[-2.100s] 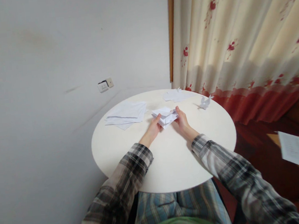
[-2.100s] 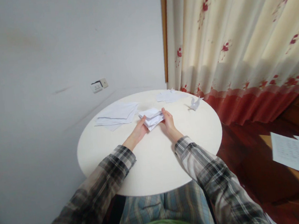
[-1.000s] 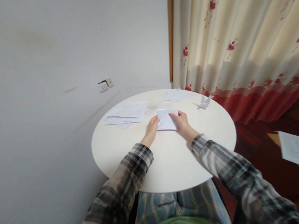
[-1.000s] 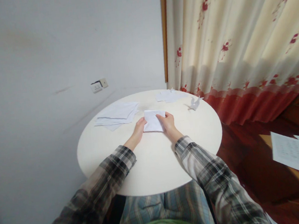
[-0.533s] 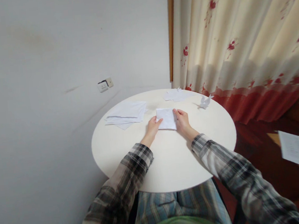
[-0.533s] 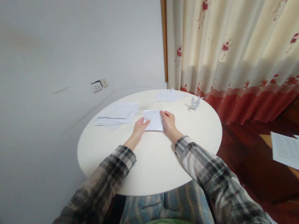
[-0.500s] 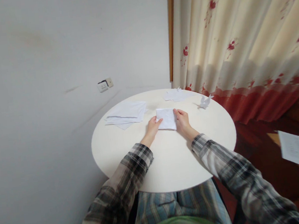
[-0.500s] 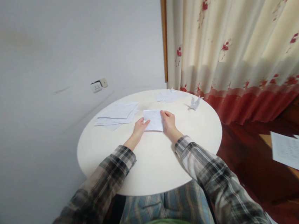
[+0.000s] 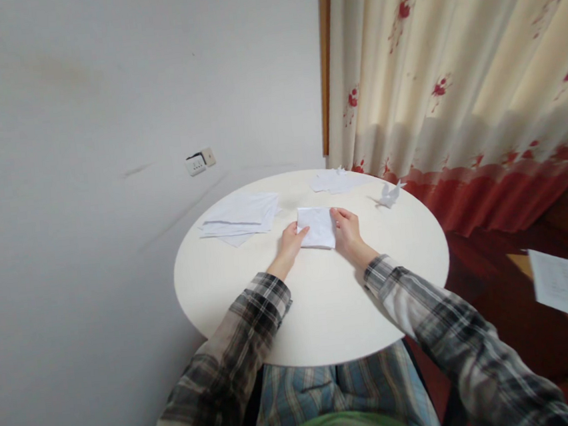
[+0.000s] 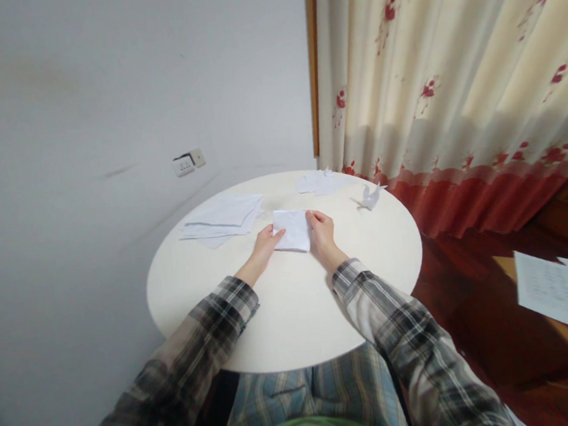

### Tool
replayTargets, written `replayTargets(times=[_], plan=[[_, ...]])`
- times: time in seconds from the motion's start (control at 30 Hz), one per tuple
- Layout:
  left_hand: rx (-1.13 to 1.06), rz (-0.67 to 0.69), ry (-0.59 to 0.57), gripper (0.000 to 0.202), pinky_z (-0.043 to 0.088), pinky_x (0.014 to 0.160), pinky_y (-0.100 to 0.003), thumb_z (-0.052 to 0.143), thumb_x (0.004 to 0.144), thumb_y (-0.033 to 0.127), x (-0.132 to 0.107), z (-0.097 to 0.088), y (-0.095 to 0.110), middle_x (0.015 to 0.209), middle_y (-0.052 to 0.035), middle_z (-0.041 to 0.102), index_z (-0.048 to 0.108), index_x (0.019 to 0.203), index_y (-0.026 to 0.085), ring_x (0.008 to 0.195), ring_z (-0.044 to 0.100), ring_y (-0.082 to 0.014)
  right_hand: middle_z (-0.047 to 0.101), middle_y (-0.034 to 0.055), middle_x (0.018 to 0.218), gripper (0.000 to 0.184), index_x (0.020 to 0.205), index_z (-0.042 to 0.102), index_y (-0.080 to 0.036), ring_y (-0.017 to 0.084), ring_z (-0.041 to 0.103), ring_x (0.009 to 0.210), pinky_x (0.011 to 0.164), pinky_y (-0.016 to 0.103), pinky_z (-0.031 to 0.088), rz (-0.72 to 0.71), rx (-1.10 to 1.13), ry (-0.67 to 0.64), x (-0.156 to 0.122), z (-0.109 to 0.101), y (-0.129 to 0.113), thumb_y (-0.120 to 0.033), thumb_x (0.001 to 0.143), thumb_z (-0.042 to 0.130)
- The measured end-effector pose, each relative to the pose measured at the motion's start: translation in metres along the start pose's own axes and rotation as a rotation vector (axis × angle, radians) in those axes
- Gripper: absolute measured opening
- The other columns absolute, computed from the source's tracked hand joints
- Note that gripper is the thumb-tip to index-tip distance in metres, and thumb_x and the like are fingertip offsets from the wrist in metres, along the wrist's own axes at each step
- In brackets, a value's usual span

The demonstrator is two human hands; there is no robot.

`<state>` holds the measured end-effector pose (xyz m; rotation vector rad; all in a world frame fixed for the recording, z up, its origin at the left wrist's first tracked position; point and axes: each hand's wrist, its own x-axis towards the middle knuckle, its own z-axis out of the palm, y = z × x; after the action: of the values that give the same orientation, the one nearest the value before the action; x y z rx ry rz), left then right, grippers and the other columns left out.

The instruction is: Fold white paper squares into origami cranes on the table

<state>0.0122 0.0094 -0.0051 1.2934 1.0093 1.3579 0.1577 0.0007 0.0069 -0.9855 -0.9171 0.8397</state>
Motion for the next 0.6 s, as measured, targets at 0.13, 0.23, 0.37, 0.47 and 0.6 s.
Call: replayTargets(times=[0.13, 0.23, 0.37, 0.47, 0.6], plan=[[-0.005, 0.005, 0.004, 0.023, 0.046, 0.070, -0.029, 0.065, 0.063, 0.023, 0.0001, 0.0004, -0.0003, 0.084, -0.0074, 0.067, 0.061, 0.083, 0.012, 0.072, 0.060, -0.0171, 0.058, 0.0007, 0.066, 0.025, 0.067, 0.060, -0.017, 0.013, 0.048, 0.067, 0.059, 0.024, 0.034, 0.014, -0.012, 0.013, -0.0010, 0.0004, -0.0024, -0.041, 0.061, 0.059], [0.001, 0.001, 0.012, 0.023, 0.046, 0.069, -0.028, 0.066, 0.063, 0.023, 0.0000, 0.0004, -0.0002, 0.083, -0.0071, 0.067, 0.061, 0.083, 0.012, 0.072, 0.060, -0.0168, 0.059, 0.0010, 0.067, 0.025, 0.067, 0.060, -0.016, 0.013, 0.048, 0.067, 0.059, 0.024, 0.035, 0.013, -0.014, 0.017, -0.0017, 0.0006, -0.0035, -0.041, 0.061, 0.059], [0.000, 0.003, 0.008, 0.022, 0.046, 0.070, -0.028, 0.065, 0.063, 0.023, -0.0005, 0.0001, 0.0001, 0.084, -0.0073, 0.067, 0.060, 0.082, 0.012, 0.072, 0.060, -0.0167, 0.058, 0.0011, 0.066, 0.025, 0.066, 0.060, -0.016, 0.013, 0.047, 0.066, 0.059, 0.024, 0.034, 0.029, 0.012, 0.013, -0.0024, 0.0010, -0.0042, -0.040, 0.060, 0.060], [-0.020, 0.013, -0.016, 0.023, 0.045, 0.071, -0.029, 0.065, 0.063, 0.023, -0.0008, -0.0002, 0.0002, 0.085, -0.0082, 0.067, 0.060, 0.082, 0.012, 0.072, 0.060, -0.0168, 0.057, 0.0005, 0.066, 0.026, 0.064, 0.058, -0.016, 0.012, 0.046, 0.065, 0.059, 0.024, 0.034, 0.018, 0.041, 0.013, -0.0032, 0.0016, -0.0052, -0.041, 0.061, 0.059], [-0.024, 0.012, -0.017, 0.023, 0.045, 0.070, -0.029, 0.065, 0.063, 0.023, -0.0006, -0.0001, 0.0001, 0.085, -0.0088, 0.067, 0.060, 0.082, 0.011, 0.071, 0.060, -0.0167, 0.055, -0.0001, 0.064, 0.027, 0.064, 0.056, -0.017, 0.012, 0.045, 0.065, 0.057, 0.023, 0.033, 0.020, 0.033, 0.036, -0.0033, 0.0023, -0.0063, -0.044, 0.063, 0.057]])
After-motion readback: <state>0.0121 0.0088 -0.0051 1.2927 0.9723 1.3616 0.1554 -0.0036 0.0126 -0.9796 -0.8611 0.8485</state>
